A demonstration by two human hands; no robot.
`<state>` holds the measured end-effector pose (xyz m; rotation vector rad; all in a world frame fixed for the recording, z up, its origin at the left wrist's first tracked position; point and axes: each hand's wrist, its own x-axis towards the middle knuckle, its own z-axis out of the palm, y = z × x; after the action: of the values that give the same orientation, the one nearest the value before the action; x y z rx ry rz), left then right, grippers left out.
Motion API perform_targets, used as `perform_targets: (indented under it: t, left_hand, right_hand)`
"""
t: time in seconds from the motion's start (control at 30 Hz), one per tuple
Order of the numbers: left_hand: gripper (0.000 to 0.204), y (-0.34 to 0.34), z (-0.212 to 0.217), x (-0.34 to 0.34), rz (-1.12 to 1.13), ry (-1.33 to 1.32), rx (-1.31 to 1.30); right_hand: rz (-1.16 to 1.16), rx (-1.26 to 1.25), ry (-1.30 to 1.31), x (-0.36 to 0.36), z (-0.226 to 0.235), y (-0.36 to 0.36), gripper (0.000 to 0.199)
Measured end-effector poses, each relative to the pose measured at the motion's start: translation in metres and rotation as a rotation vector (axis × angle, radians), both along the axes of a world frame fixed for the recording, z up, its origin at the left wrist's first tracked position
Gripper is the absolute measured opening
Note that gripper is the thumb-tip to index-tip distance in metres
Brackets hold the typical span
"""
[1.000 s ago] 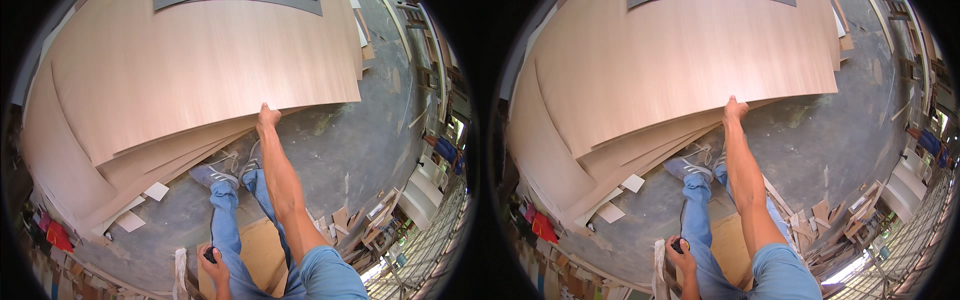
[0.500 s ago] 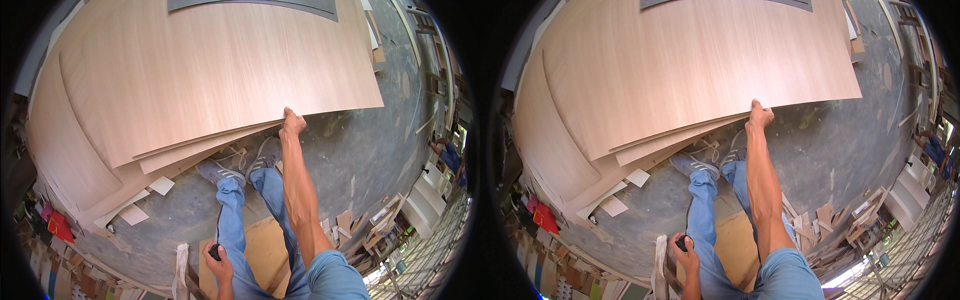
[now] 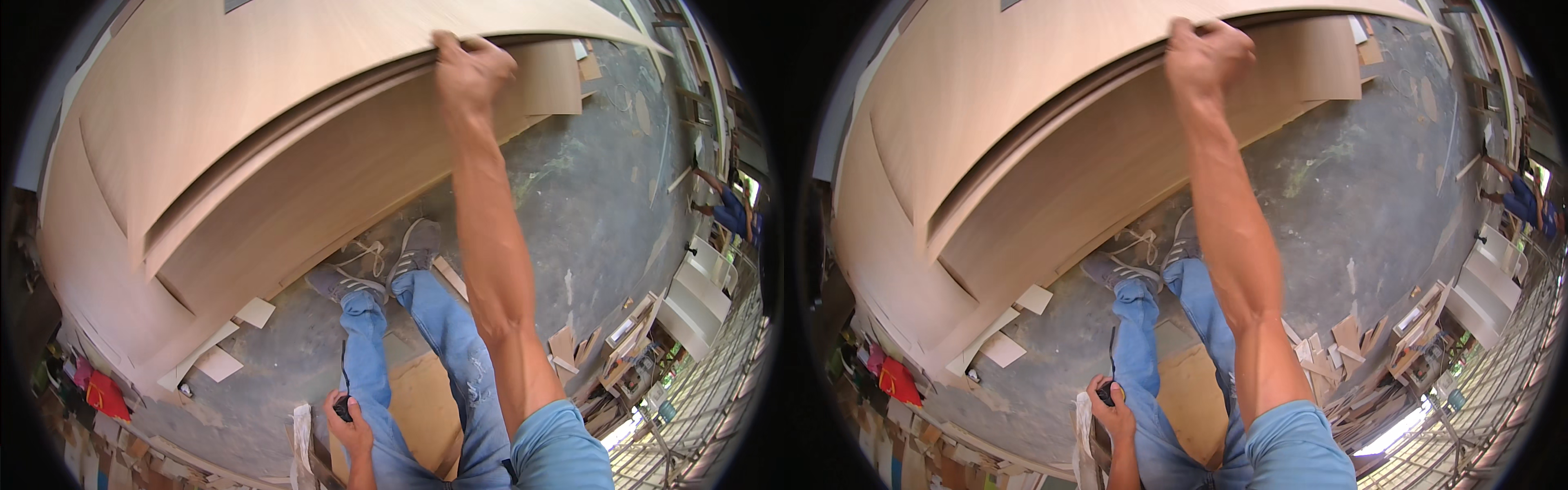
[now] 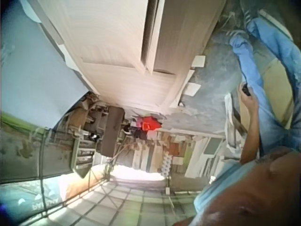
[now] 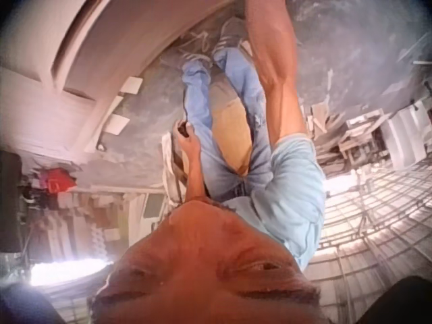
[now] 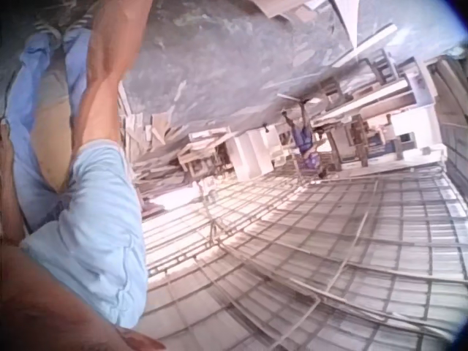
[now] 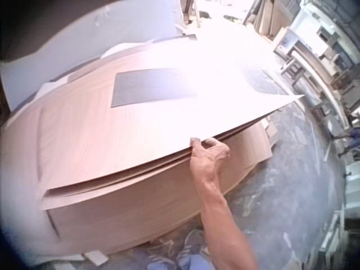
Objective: The person measures a wooden board with a tape measure, picks up a smaller piece of wood from a pile on the floor, and hammers it onto the first board.
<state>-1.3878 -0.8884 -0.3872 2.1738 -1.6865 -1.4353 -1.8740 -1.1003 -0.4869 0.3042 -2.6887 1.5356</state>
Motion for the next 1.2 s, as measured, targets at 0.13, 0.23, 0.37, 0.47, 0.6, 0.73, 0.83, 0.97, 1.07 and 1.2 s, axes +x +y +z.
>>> perform_targets:
  t: [0.13,0.23,0.37,0.47,0.6,0.73,0.83,0.97,1.07,1.2]
  left_hand:
    - [0.031,0.003,-0.005,0.006,-0.022,0.003,0.018]
    - [0.032,-0.002,-0.003,-0.004,0.009,0.016,0.049]
    - [0.032,-0.001,-0.009,0.004,-0.047,0.008,-0.009]
    - [0.031,-0.009,-0.006,-0.008,-0.023,-0.006,0.030]
    - [0.030,-0.019,-0.006,-0.014,-0.066,-0.039,-0.011]
    - [0.032,-0.032,-0.006,-0.025,-0.019,-0.079,0.001]
    - [0.033,-0.029,-0.010,-0.019,-0.024,-0.078,0.022]
    - [0.032,-0.028,-0.008,-0.030,-0.030,-0.099,0.039]
    - [0.032,-0.028,-0.008,-0.034,-0.014,-0.093,0.039]
    - [0.031,-0.030,-0.006,-0.037,-0.042,-0.096,0.057]
  right_hand:
    - [0.045,0.027,-0.006,0.015,0.043,-0.050,0.034]
    - [0.074,-0.043,-0.030,0.015,0.025,-0.067,0.026]
    - [0.043,-0.046,-0.155,0.044,-0.025,-0.074,0.026]
    - [0.032,0.001,-0.401,0.058,-0.092,-0.055,0.030]
    - [0.174,0.017,-0.720,0.081,-0.159,-0.021,0.019]
    - [0.156,0.049,-0.861,0.087,-0.211,0.032,0.010]
    - [-0.341,0.144,-0.709,0.052,-0.262,0.080,0.014]
    - [-0.752,-0.097,-0.616,-0.003,-0.276,0.121,0.020]
    - [-0.845,-0.643,-0.709,-0.028,-0.277,0.126,0.016]
    - [-0.735,-0.598,-0.915,-0.046,-0.273,0.140,0.020]
